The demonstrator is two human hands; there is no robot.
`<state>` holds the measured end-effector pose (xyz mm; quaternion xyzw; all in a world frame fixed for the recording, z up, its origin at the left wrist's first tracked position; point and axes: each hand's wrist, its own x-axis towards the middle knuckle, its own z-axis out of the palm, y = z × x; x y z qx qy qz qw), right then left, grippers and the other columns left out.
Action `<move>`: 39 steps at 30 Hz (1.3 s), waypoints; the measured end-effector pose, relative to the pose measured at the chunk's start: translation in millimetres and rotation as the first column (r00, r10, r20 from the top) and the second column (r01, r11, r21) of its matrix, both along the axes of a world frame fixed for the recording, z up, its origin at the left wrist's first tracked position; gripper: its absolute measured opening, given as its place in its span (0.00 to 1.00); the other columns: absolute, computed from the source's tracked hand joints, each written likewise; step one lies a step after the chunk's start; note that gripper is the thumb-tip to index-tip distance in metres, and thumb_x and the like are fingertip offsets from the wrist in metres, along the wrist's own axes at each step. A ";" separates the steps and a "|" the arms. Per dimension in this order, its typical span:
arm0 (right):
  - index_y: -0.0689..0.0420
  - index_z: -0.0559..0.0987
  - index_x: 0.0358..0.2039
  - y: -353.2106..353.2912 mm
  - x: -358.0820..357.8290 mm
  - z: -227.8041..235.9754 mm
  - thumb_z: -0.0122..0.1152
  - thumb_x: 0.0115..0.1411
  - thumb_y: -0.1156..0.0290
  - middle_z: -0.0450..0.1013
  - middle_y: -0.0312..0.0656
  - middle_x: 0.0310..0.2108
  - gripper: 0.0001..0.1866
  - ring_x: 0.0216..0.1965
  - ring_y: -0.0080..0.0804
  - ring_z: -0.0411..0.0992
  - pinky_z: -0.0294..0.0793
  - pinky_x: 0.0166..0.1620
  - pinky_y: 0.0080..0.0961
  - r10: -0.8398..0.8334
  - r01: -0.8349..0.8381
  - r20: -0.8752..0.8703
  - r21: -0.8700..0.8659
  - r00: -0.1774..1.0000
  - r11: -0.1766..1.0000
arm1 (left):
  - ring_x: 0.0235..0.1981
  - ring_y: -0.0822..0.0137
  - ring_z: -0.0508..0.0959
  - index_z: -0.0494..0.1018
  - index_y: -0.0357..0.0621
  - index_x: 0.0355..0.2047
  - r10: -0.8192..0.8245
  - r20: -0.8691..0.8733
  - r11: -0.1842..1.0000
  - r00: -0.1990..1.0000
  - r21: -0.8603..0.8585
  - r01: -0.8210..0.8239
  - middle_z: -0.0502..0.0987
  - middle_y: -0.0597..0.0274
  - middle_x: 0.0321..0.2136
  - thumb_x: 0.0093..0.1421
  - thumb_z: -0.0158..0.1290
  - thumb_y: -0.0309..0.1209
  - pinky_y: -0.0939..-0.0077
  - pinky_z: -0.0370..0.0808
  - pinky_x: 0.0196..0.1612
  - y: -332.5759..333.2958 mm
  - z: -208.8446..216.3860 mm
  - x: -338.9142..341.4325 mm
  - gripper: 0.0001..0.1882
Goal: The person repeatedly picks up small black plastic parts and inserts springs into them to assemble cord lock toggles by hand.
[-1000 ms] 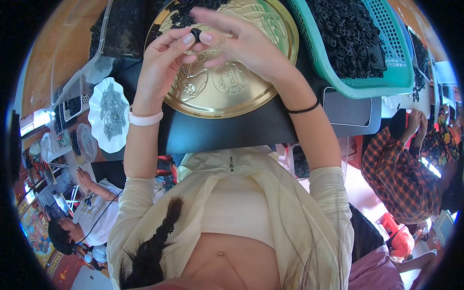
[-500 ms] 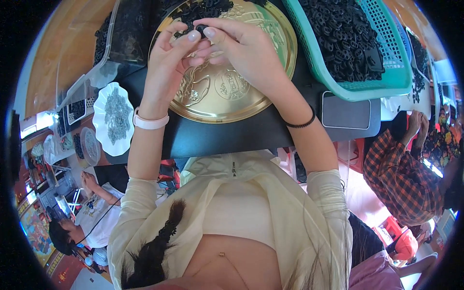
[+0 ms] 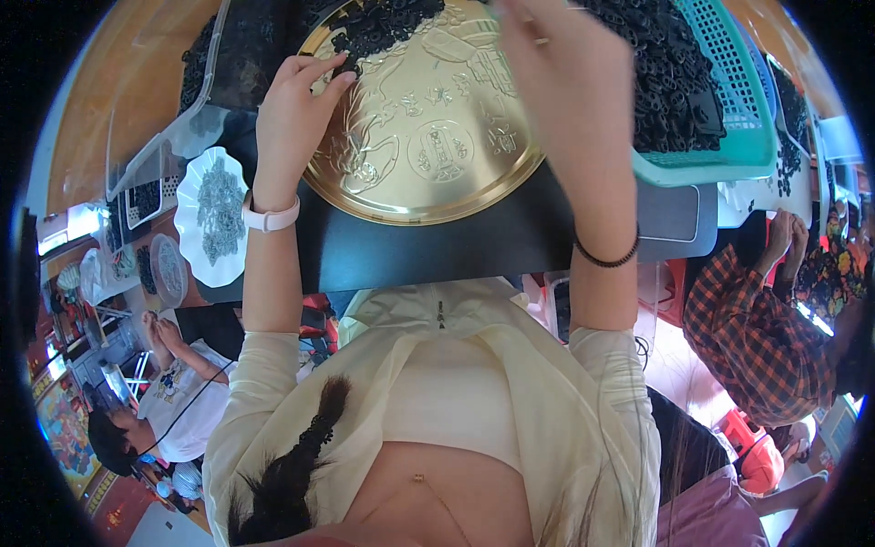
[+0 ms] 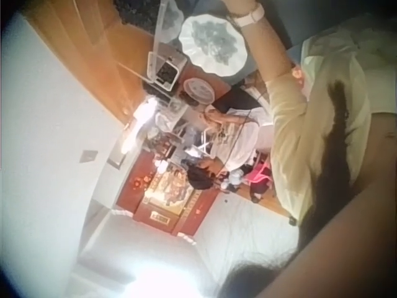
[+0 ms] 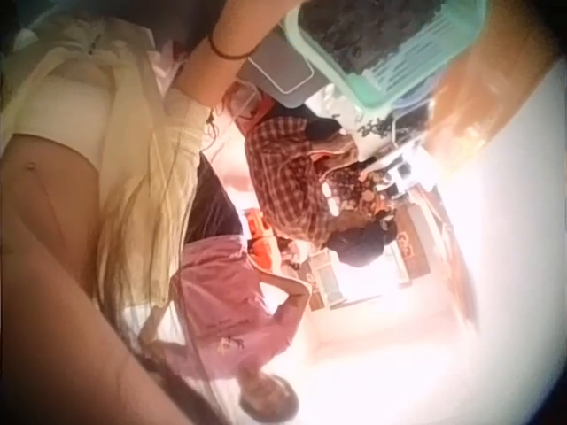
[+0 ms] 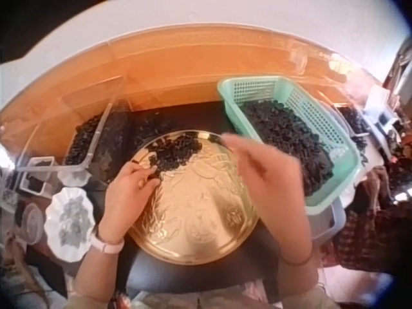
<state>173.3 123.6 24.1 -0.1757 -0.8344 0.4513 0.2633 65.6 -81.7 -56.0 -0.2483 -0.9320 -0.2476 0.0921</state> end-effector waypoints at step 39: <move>0.57 0.80 0.36 -21.1 -31.6 -93.4 0.61 0.53 0.70 0.78 0.39 0.29 0.10 0.28 0.20 0.75 0.72 0.32 0.14 0.385 -0.402 -0.124 -0.194 0.915 0.895 | 0.31 0.80 0.75 0.73 0.42 0.40 -0.446 0.482 0.685 0.754 0.726 -0.060 0.76 0.68 0.31 0.57 0.54 0.31 0.89 0.72 0.26 21.2 3.2 16.6 0.11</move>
